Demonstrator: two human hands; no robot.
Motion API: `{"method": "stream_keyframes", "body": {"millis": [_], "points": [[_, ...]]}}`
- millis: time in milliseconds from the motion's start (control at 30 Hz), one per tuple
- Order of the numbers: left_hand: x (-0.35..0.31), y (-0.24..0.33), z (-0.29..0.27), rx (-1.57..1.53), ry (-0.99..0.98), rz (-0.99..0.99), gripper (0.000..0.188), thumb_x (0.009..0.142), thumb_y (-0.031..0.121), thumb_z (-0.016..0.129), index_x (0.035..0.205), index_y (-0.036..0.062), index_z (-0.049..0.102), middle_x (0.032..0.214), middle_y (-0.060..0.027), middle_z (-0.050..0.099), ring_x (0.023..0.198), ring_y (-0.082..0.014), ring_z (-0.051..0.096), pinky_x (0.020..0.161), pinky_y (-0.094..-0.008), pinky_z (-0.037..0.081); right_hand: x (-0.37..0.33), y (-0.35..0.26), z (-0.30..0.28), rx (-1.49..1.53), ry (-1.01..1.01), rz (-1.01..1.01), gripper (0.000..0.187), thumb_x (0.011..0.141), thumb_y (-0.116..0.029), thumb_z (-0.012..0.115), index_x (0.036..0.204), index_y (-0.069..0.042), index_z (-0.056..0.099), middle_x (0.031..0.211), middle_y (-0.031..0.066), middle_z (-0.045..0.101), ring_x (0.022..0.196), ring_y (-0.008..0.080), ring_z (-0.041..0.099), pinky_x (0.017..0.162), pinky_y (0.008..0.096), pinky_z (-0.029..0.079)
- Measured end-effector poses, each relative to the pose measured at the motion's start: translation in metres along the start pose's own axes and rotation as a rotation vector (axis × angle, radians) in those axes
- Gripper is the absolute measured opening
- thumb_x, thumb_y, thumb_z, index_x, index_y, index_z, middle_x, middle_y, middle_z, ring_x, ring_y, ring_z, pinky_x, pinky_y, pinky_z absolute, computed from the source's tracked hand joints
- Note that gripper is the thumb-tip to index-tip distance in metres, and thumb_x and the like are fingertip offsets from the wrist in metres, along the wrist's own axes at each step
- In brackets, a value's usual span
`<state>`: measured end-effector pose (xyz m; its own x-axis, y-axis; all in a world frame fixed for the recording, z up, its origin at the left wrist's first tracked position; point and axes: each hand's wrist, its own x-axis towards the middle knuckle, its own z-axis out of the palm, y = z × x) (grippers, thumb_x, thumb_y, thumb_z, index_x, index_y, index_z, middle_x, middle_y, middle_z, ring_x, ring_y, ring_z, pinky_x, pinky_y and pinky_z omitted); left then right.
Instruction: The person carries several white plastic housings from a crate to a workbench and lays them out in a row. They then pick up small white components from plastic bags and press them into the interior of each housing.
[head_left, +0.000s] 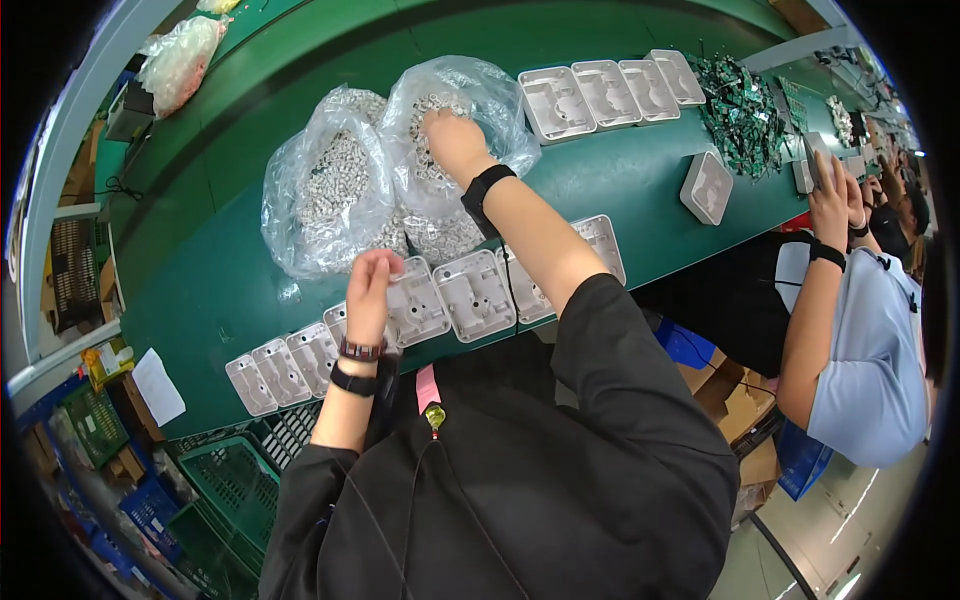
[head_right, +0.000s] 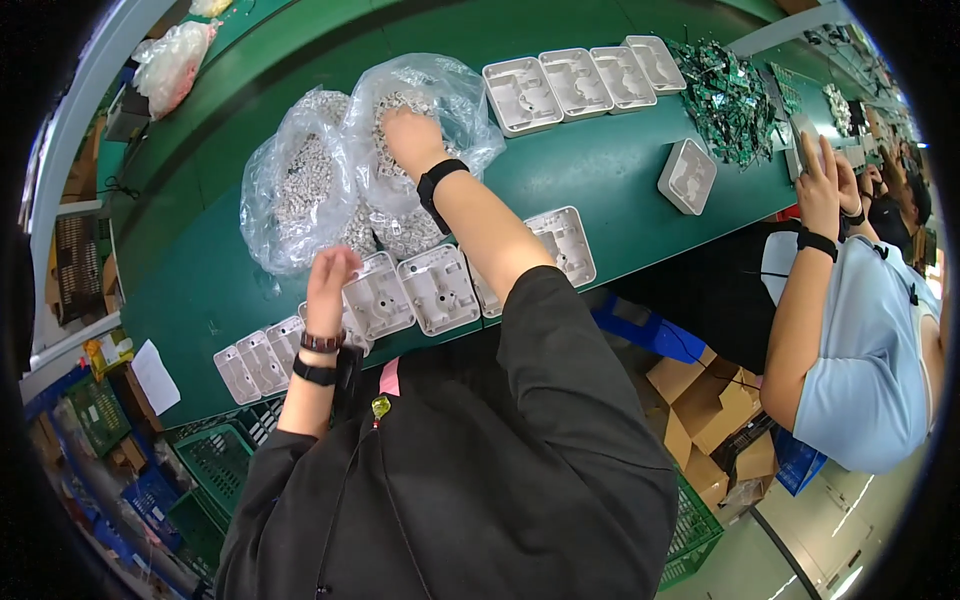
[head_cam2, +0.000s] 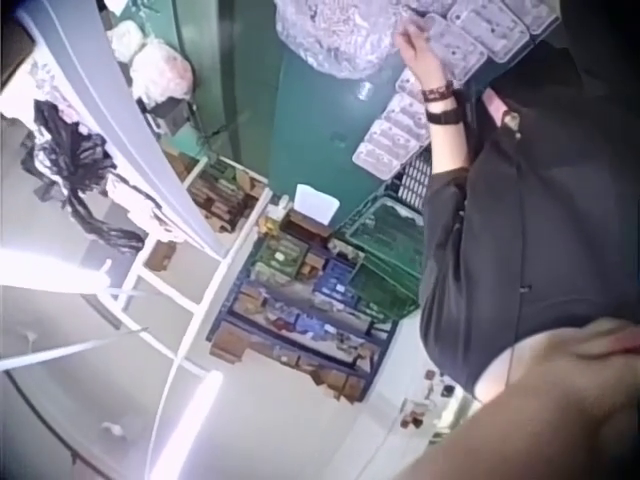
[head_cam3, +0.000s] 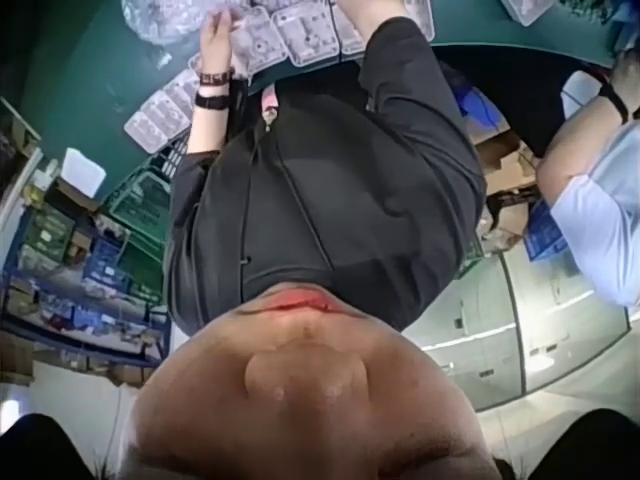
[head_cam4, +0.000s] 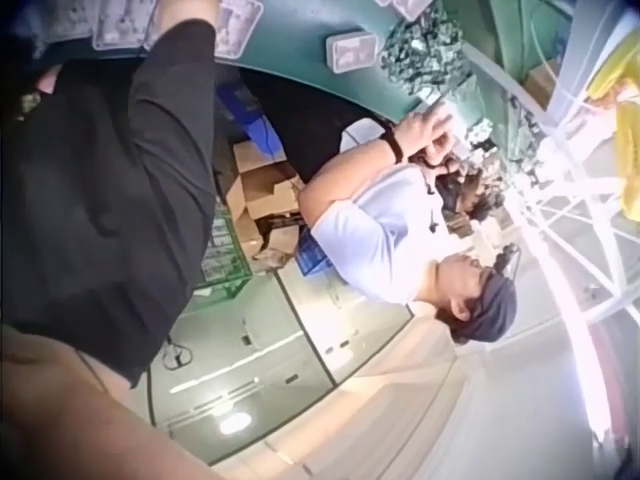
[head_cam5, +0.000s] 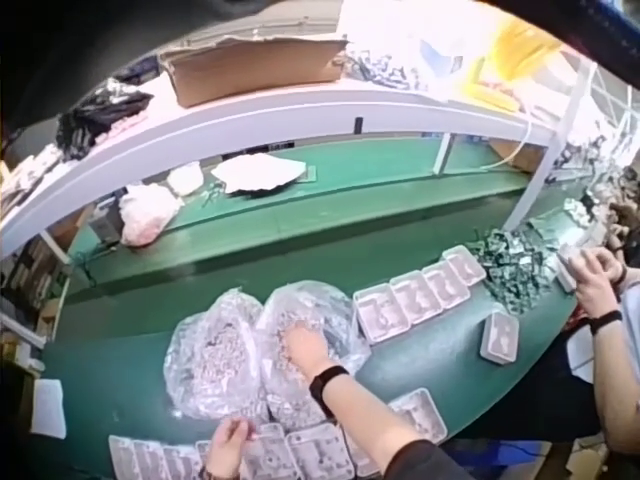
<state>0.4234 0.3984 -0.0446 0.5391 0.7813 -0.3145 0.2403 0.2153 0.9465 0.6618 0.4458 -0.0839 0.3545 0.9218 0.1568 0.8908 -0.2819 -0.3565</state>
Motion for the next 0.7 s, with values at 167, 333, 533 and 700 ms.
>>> {"method": "stream_keyframes", "body": {"millis": [167,333,533,700], "points": [[0.044,0.045,0.031,-1.042,0.063,-0.539,0.030,0.087,0.031,0.043,0.101,0.0042,0.048,0.104,-0.0109,0.053,0.092,-0.0208,0.054,0.083,-0.0330,0.042,-0.030,-0.034,-0.043,0.254,0.243,0.022,0.008,0.073,-0.012,0.051,0.077,-0.005,0.051,0.077,0.0125,0.056,0.062,0.0276,0.058,0.051,0.0363,0.047],[0.022,0.068,0.064,-1.162,-0.293,-0.464,0.034,0.085,0.031,0.043,0.106,0.0052,0.048,0.111,-0.0134,0.050,0.110,-0.0269,0.042,0.098,-0.0408,0.028,-0.119,-0.083,-0.110,0.367,0.177,-0.040,0.013,0.067,-0.013,0.054,0.076,-0.005,0.049,0.073,0.0105,0.054,0.059,0.0275,0.057,0.050,0.0350,0.045],[-0.012,0.048,0.103,-1.410,-0.518,-0.372,0.030,0.086,0.028,0.042,0.108,0.0077,0.047,0.114,-0.0089,0.047,0.109,-0.0259,0.041,0.099,-0.0398,0.026,-0.156,-0.059,-0.125,0.394,0.511,-0.294,0.025,0.069,-0.012,0.053,0.093,-0.007,0.054,0.080,0.0067,0.056,0.067,0.0228,0.056,0.055,0.0318,0.045],[-0.020,0.057,0.125,-1.166,-0.316,-0.598,0.021,0.087,0.024,0.043,0.100,0.0093,0.049,0.105,-0.0042,0.052,0.106,-0.0197,0.043,0.098,-0.0344,0.027,-0.160,-0.049,-0.154,0.382,0.586,-0.448,0.023,0.073,-0.006,0.046,0.095,-0.006,0.052,0.088,0.0088,0.057,0.075,0.0255,0.056,0.066,0.0317,0.044]]}}
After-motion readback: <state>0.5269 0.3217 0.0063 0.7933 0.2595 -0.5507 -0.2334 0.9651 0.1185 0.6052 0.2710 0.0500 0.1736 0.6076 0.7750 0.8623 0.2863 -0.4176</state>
